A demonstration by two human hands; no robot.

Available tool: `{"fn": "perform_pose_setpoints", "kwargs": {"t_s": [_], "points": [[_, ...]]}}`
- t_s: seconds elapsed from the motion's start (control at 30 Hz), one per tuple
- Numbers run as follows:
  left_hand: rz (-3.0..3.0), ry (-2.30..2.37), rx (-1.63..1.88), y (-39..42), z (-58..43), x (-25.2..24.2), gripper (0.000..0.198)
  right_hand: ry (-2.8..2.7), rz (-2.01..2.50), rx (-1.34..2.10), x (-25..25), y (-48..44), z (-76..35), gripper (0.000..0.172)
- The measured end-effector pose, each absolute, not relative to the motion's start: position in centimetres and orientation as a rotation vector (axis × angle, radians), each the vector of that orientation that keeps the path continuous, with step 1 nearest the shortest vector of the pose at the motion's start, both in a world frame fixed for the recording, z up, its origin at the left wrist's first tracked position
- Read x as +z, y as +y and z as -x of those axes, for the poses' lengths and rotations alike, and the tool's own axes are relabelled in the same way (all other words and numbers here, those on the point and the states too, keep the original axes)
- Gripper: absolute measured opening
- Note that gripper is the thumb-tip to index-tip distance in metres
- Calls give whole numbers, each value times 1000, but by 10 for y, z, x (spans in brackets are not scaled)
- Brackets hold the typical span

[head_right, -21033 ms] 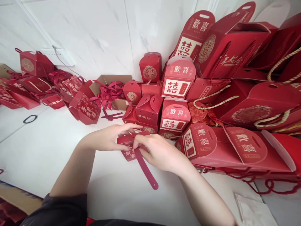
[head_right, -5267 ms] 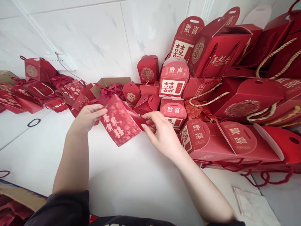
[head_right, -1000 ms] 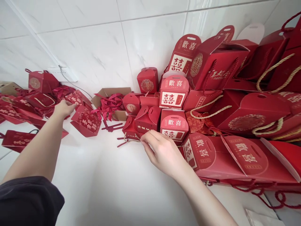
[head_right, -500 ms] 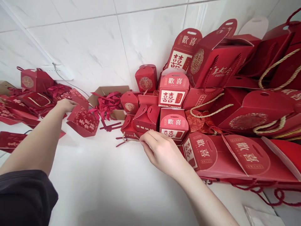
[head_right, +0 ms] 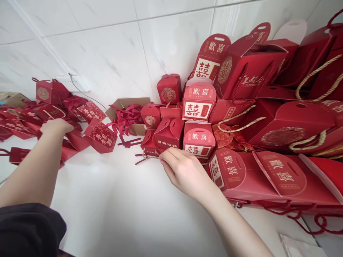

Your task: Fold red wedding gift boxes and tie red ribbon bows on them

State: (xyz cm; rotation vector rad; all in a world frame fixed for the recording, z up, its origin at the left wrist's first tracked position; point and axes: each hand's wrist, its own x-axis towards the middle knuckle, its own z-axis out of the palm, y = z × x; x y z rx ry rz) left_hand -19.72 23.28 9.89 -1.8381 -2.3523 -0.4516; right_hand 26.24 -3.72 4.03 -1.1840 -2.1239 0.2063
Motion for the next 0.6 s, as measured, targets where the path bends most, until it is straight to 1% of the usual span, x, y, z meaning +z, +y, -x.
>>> {"fn": "perform_pose_setpoints", "kwargs": {"t_s": [0.1,0.17,0.2,0.23,0.3,0.37,0.4,0.5,0.6], "points": [[1585,-2306,-507,210,167,103,55,-2126,1173,196,43,-40,-262,13],[1670,-2078,-597,189,137,99,49,-2128,1165,195,44,-42,-262,13],[1795,-1979,-601,178,121,93,52,-2126,1160,192,45,-43,-262,12],[1952,-1960,-534,169,106,83,56,-2124,1155,190,45,-44,-262,12],[2156,-1995,-388,158,79,56,56,-2120,1145,186,46,-45,-263,11],[2180,-2173,-210,156,60,20,55,-2122,1138,184,46,-46,-263,12],[2151,-2239,-178,158,53,2,53,-2129,1137,182,46,-47,-263,12],[2051,-2367,-191,166,46,-43,52,-2162,1134,158,47,-48,-262,13],[2054,-2363,-308,168,50,-67,44,-2184,1143,132,47,-48,-262,13]]}}
